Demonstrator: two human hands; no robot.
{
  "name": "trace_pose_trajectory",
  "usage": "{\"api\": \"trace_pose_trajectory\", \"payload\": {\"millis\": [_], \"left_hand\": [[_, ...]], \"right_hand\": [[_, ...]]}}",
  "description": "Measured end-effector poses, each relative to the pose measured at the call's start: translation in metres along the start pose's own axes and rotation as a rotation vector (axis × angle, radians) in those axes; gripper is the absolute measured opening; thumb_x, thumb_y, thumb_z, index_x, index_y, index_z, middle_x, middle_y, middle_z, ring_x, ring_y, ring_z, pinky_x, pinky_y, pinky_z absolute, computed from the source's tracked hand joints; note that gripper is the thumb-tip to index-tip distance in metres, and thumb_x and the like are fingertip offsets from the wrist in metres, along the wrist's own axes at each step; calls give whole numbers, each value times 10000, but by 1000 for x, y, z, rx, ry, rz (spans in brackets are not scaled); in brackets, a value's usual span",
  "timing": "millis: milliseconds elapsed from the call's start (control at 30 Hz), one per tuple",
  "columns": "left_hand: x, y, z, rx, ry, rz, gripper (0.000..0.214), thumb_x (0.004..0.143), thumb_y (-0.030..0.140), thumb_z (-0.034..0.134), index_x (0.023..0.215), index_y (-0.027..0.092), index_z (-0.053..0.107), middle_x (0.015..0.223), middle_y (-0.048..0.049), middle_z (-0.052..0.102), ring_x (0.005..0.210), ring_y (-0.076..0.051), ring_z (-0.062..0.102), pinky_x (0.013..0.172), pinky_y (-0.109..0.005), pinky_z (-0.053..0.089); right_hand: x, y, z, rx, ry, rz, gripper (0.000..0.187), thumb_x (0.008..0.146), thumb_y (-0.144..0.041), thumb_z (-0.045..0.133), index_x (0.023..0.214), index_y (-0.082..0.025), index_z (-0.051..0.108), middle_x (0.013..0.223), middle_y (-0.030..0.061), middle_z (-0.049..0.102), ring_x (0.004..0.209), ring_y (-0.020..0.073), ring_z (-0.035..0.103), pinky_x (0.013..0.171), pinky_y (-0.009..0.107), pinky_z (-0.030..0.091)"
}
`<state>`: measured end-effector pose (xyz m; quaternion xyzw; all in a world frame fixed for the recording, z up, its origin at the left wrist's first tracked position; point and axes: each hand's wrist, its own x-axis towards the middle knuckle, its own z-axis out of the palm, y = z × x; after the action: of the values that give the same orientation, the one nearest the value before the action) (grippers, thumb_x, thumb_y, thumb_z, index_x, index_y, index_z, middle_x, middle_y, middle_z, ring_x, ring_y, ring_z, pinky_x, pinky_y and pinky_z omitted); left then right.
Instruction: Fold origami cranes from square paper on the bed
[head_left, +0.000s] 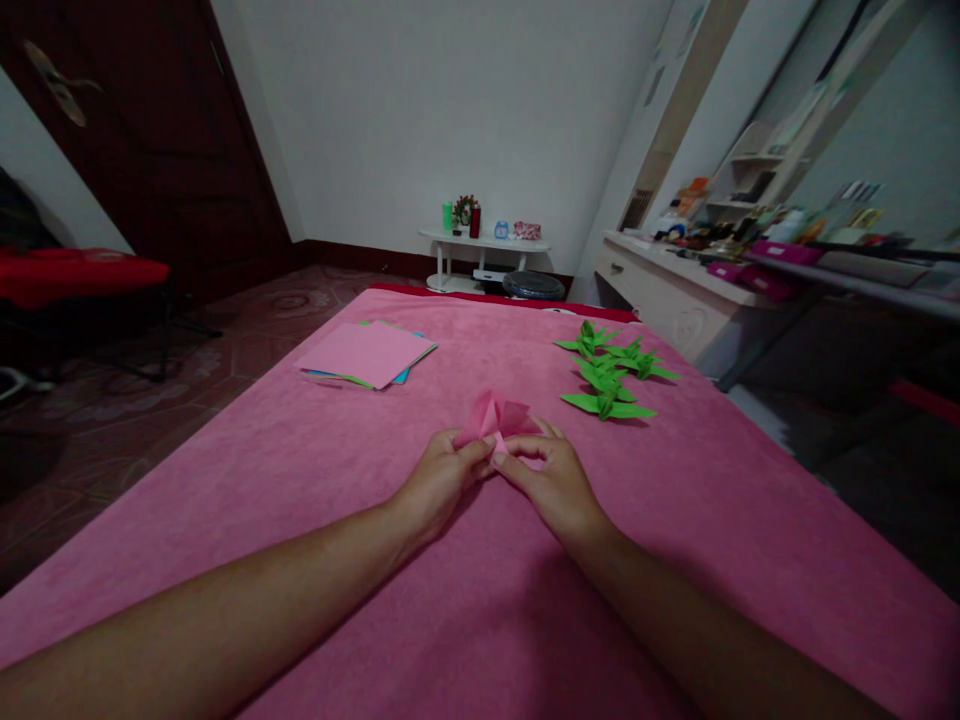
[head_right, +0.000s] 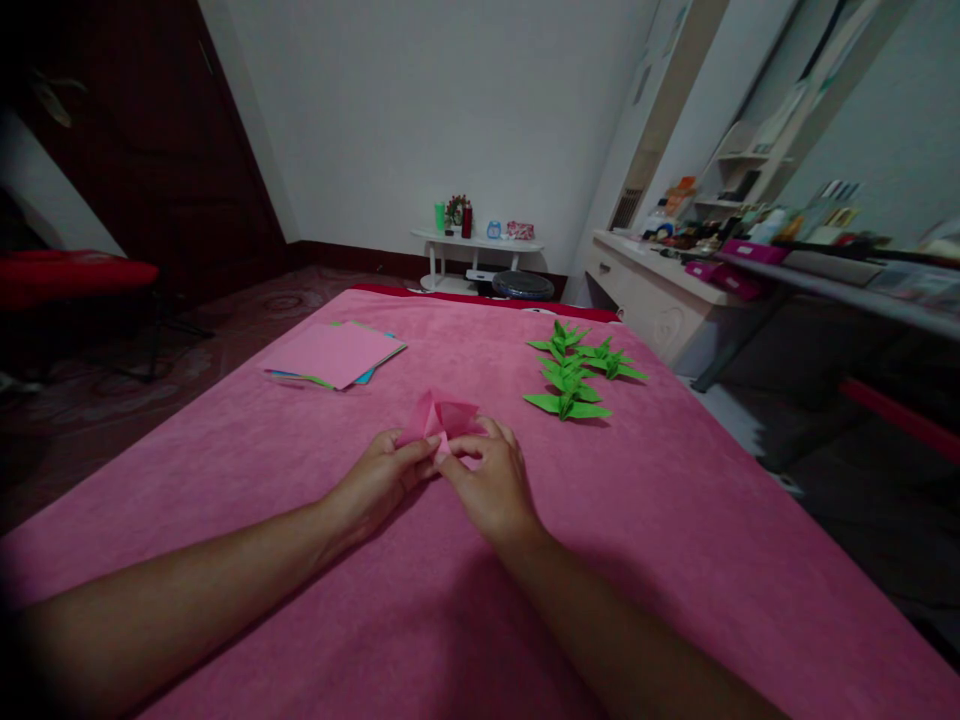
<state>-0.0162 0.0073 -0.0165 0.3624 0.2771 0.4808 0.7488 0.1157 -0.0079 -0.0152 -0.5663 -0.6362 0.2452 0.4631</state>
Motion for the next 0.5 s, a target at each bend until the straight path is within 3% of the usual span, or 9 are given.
{"api": "trace_pose_trajectory", "payload": {"millis": [233,500], "left_hand": [[1,1,-2,-21,-25,2,171,681,234,696,783,96,697,804,-78,698,790,-155,637,832,-275,468],[1,-1,-4,4,-80,-13,268,680,298,722,849,91,694,827,-94,700,836,-198,644,816,-313,470]], "right_hand": [[0,2,1,8,-20,3,190,756,-294,564,654,-242,716,850,33,691,1080,252,511,945,416,337],[1,2,1,-10,-71,-15,229,733,-259,553,538,-241,671,649,-17,675,936,250,573,965,451,318]]}}
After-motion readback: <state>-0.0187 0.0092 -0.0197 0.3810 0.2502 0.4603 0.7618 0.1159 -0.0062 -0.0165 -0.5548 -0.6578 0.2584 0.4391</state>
